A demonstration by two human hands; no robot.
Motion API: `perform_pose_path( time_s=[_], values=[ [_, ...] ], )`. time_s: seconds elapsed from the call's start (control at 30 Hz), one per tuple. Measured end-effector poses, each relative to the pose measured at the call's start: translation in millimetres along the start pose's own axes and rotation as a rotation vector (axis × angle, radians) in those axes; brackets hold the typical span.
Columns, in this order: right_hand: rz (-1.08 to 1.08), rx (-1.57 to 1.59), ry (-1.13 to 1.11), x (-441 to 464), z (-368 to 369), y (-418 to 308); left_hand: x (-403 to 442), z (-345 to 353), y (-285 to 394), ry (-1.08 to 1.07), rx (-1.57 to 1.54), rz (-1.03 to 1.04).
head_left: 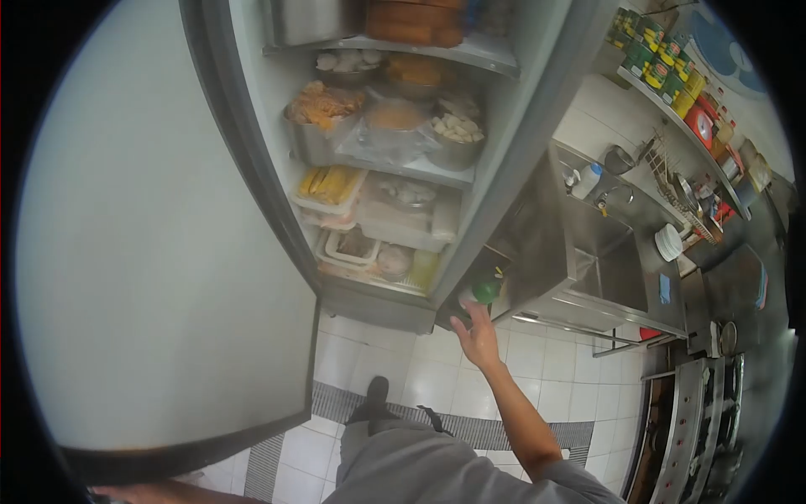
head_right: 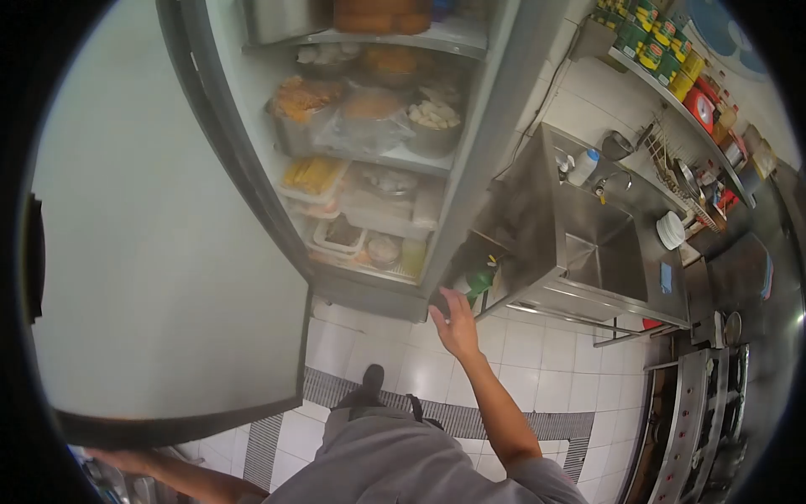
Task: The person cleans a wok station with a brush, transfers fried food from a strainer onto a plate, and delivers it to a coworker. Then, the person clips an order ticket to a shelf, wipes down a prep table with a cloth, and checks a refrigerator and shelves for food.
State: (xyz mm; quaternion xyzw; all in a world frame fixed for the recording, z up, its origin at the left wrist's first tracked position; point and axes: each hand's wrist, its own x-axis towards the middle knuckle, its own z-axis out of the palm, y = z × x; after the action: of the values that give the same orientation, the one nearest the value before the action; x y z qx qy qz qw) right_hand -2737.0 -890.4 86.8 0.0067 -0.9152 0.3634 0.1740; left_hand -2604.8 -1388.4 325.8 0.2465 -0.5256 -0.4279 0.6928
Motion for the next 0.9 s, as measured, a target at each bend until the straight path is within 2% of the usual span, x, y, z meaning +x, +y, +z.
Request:
perform_pose_path(
  time_s=[0.07, 0.13, 0.17, 0.47, 0.6, 0.67, 0.9],
  values=[
    [0.038, 0.034, 0.0, 25.0, 16.2, -21.3, 8.0, 3.0, -13.1, -0.021, 0.034, 0.083],
    [-0.065, 0.054, -0.033, 58.6, 26.1, -38.2, 10.1, 8.9, -19.4, -0.021, 0.069, 0.127],
    [-0.124, 0.031, 0.023, 69.4, 31.6, -47.1, 11.3, 10.3, -22.5, -0.019, 0.083, 0.141],
    [-0.411, 0.072, 0.162, 155.3, -8.7, -139.5, 19.3, 14.5, -36.6, -0.011, 0.145, 0.207],
    [-0.394, 0.124, 0.199, 159.4, -12.9, -136.6, 22.9, 16.1, -39.3, -0.011, 0.158, 0.219],
    [-0.258, 0.116, 0.132, 146.0, -6.7, -127.9, 23.8, 15.9, -38.9, -0.01, 0.165, 0.228],
    [-0.328, 0.123, 0.087, 135.8, -3.6, -110.8, 29.5, 9.7, -37.1, 0.013, 0.17, 0.231]
  ],
)
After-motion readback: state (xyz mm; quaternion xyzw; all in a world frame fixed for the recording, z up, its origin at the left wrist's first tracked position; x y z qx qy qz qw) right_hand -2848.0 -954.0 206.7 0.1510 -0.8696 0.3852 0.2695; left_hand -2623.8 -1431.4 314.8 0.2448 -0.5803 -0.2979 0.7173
